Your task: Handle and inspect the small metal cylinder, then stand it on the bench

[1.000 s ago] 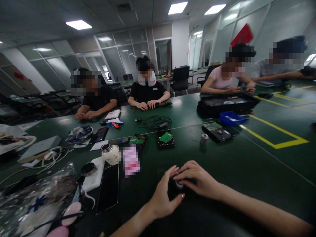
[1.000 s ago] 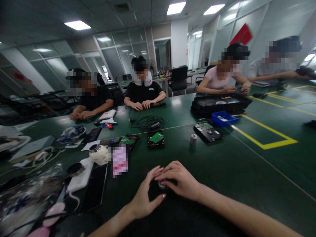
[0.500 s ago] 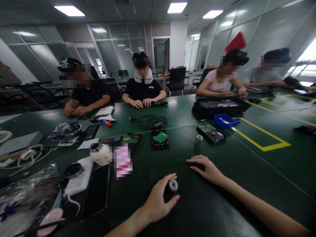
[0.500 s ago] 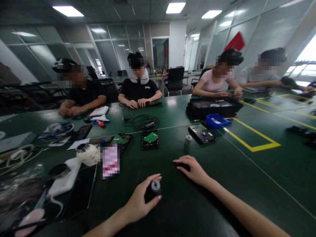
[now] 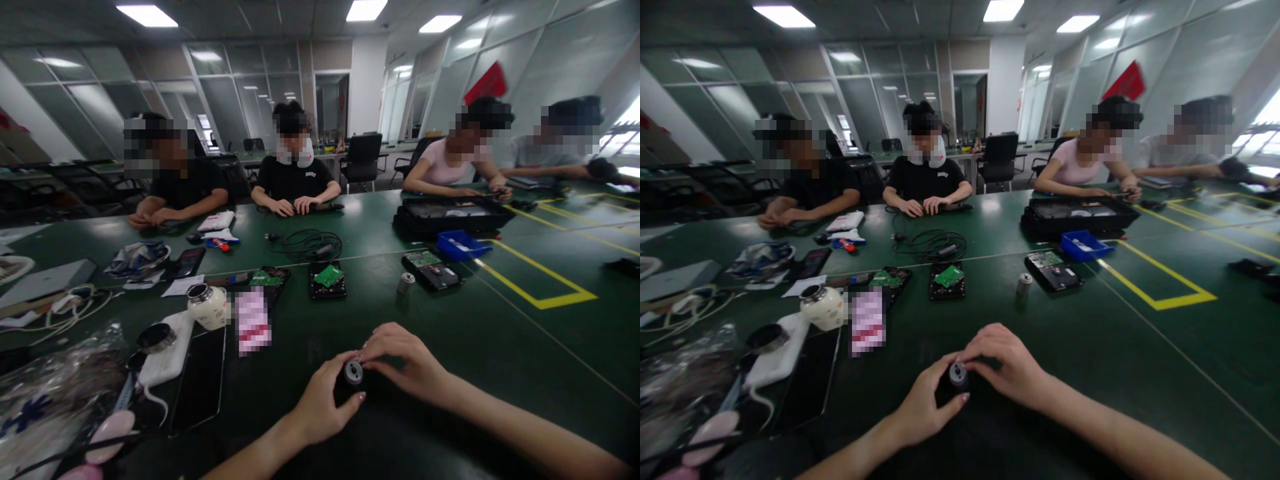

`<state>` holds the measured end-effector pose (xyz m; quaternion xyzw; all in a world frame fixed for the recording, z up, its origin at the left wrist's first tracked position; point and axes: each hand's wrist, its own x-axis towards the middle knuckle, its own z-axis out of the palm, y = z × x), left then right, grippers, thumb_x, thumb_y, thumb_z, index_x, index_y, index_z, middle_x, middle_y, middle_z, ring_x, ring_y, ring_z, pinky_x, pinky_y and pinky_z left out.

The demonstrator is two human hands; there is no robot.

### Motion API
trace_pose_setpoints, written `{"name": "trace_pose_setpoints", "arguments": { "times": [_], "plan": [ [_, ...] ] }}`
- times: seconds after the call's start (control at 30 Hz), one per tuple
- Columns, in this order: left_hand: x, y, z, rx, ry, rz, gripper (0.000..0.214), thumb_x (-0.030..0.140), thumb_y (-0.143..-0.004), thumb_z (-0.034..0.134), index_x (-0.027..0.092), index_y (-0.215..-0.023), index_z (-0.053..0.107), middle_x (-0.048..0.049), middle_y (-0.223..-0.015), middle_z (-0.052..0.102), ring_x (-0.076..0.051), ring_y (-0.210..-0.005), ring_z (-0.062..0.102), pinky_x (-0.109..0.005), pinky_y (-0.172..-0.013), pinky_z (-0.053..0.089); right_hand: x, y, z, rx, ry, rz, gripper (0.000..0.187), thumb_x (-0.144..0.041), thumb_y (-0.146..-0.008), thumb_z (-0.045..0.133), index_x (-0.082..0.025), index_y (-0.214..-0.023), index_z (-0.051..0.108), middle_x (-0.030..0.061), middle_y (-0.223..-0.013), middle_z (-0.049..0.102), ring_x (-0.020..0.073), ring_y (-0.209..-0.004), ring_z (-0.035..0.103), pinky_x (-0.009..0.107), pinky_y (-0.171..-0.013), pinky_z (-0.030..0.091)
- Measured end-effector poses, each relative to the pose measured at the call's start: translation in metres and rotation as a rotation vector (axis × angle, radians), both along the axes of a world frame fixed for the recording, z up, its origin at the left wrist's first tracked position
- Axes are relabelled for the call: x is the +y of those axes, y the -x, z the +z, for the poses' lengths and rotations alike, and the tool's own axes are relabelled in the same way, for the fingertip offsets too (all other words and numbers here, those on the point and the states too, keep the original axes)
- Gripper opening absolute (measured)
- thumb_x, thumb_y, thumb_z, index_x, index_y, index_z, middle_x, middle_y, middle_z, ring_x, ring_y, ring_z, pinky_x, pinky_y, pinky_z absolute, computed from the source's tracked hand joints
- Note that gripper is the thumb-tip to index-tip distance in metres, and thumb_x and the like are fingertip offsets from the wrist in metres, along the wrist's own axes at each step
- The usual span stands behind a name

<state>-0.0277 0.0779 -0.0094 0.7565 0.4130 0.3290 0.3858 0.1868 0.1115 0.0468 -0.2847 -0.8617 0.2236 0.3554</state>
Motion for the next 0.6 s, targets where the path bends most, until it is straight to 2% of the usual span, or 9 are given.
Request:
{"name": "trace_pose_setpoints", "arguments": {
  "times": [0.27, 0.43, 0.6],
  "plan": [
    [0.001, 0.001, -0.004, 0.019, -0.015, -0.014, 0.054, 0.022, -0.079, 0.067, 0.023, -0.129, 0.048, -0.0062, -0.126, 0.059, -0.025, -0.113, 0.056, -0.038, -0.101, 0.044, 0.002, 0.017, -0.016, -0.038, 0.024, 0.065, 0.009, -0.018, -0.088, 0.062, -0.023, -0.093, 0.067, 0.0005, -0.087, 0.073, 0.015, -0.083, 0.065, 0.031, -0.082, 0.045],
    [0.001, 0.001, -0.003, 0.013, -0.005, -0.022, 0.054, 0.021, -0.078, 0.067, 0.023, -0.128, 0.047, -0.0054, -0.123, 0.06, -0.023, -0.111, 0.057, -0.037, -0.1, 0.044, 0.007, 0.016, -0.01, -0.141, -0.018, 0.157, 0.014, -0.013, -0.09, 0.056, -0.022, -0.09, 0.068, 0.0013, -0.081, 0.071, 0.0149, -0.079, 0.063, 0.03, -0.078, 0.043],
    [0.0, 0.001, -0.003, 0.023, -0.003, -0.02, 0.056, 0.022, -0.079, 0.067, 0.024, -0.131, 0.045, -0.0061, -0.123, 0.06, -0.024, -0.11, 0.057, -0.038, -0.099, 0.045, 0.016, 0.013, 0.005, -0.333, -0.121, 0.297, 0.023, -0.01, -0.092, 0.047, -0.021, -0.095, 0.067, 0.0024, -0.083, 0.07, 0.0162, -0.082, 0.061, 0.03, -0.078, 0.04]
  ]
}}
